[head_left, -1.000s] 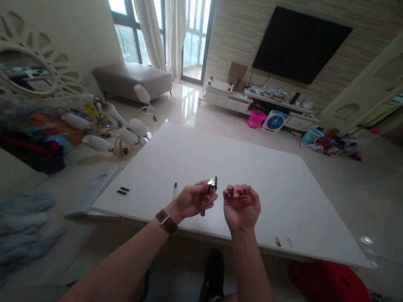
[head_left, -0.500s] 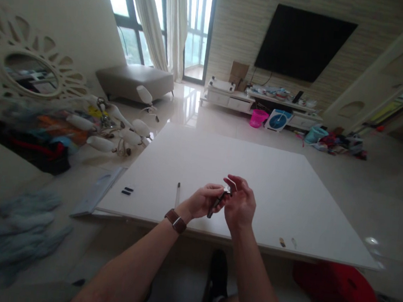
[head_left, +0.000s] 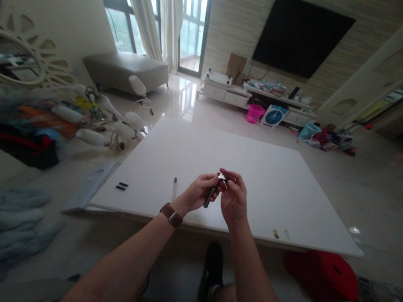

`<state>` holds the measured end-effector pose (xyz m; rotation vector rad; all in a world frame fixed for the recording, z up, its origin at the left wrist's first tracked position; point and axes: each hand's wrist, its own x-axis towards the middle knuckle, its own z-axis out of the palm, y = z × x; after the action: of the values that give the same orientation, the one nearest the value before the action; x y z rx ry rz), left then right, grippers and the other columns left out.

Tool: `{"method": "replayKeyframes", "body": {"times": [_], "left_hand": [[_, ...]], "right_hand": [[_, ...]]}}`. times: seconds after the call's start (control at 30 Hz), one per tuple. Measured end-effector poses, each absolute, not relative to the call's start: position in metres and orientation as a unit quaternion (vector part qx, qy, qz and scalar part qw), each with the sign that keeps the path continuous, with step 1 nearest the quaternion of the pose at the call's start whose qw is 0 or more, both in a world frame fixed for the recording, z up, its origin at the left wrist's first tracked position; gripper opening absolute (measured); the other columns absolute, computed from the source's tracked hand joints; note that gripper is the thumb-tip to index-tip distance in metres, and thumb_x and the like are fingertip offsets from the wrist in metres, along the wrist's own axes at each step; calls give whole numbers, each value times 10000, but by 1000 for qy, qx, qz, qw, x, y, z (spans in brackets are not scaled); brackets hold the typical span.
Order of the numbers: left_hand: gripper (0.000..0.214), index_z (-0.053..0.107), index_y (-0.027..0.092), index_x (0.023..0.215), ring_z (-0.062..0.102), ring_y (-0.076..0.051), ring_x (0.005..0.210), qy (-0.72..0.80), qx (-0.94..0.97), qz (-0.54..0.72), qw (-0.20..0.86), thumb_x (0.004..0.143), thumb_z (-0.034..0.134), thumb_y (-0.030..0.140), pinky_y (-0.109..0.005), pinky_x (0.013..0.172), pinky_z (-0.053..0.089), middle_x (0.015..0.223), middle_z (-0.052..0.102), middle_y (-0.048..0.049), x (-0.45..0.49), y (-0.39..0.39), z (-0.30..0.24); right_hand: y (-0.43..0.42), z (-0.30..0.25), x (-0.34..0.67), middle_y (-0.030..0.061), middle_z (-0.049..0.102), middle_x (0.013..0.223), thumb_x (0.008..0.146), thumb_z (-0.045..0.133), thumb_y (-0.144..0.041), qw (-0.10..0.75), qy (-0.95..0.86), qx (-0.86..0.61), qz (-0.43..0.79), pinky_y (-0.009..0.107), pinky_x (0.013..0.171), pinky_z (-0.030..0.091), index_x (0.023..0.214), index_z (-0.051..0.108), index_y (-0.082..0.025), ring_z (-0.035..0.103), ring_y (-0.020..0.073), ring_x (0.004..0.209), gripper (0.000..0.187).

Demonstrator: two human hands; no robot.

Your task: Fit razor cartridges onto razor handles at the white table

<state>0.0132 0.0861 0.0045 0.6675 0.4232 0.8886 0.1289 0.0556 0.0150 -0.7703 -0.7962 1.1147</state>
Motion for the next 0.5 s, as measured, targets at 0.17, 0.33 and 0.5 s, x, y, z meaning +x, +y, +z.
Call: {"method": "replayKeyframes", "body": {"times": [0.17,0.33,0.5], "left_hand": [[374,625,112,770,497,-79,473,196,336,429,815,734,829,424,-161,400,376,622,572,-20,15,87,3],[391,607,114,766,451,-52,440,192,340,425,817,735,823,439,-141,366,299,618,559,-5,17,87,2],[403,598,114,756,431,-42,419,193,342,424,816,729,823,447,-136,354,256,599,536,12,16,88,0]], "right_hand": [[58,7,129,33,724,1036,718,784,-210,713,-370,-351,482,363,929,476,946,705,-233,640,199,988,243],[60,7,131,29,728,1033,688,816,-190,721,-359,-338,487,376,952,472,949,705,-237,645,198,989,287],[59,8,130,24,728,1039,661,836,-165,730,-350,-335,482,376,958,474,965,694,-247,647,191,988,345]]}}
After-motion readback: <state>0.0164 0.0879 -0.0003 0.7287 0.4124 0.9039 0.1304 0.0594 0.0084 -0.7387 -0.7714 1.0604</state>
